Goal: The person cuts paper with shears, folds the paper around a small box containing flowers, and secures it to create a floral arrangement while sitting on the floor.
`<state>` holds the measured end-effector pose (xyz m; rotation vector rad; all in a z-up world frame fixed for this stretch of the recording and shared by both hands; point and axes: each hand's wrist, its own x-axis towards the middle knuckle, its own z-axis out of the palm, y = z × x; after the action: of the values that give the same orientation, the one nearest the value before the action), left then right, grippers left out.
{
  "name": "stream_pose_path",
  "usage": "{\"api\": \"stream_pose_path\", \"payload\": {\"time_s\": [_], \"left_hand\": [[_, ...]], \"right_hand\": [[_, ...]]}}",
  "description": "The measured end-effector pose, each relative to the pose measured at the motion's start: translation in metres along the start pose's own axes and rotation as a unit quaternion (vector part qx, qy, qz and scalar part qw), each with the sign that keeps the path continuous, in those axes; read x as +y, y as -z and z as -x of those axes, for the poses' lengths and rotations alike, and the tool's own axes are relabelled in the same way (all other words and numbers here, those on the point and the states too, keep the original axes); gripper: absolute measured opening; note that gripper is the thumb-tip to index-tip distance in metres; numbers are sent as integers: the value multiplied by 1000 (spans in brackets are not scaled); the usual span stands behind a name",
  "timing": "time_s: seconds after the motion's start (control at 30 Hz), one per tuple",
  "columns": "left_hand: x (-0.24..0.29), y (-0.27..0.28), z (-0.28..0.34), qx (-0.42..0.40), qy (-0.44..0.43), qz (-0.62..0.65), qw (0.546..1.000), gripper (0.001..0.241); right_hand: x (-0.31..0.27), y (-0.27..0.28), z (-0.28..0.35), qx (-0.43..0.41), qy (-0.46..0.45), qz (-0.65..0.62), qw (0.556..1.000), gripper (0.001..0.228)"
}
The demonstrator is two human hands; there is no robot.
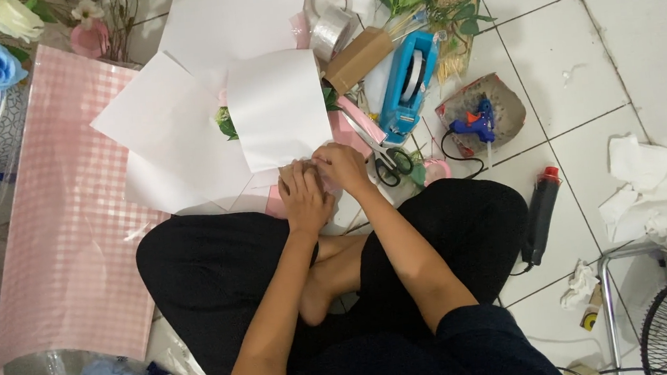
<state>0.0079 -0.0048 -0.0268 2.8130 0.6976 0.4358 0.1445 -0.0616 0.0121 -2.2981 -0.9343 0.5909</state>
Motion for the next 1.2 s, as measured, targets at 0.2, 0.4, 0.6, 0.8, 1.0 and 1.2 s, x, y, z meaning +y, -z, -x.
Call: {"api": "stream_pose_path", "payload": {"time_s": [0.2,0.4,0.6,0.8,1.0,1.2], "left_hand": [[-2,-4,-1,5,-15,-21,1000,56],[1,-7,-1,-1,-29,-34,999,50],[4,-2,-1,-4,-12,-49,999,55],[6,0,-3,-28,-1,-49,998,64],[5,-3,-2,-21,4,-55,998,67],[4,-4,-2,-43,9,-42,998,71]], "right_hand": [[12,-13,-8,39,76,94,992,10],[5,-14,-3,105,46,150,982,26],[19,-21,1,101,-55,35,993,20],[19,-20,5,52,-144,-9,988,16],[24,-28,-1,62,-189,-39,979,16],[19,-24,-4,62,-196,-46,978,15]]}}
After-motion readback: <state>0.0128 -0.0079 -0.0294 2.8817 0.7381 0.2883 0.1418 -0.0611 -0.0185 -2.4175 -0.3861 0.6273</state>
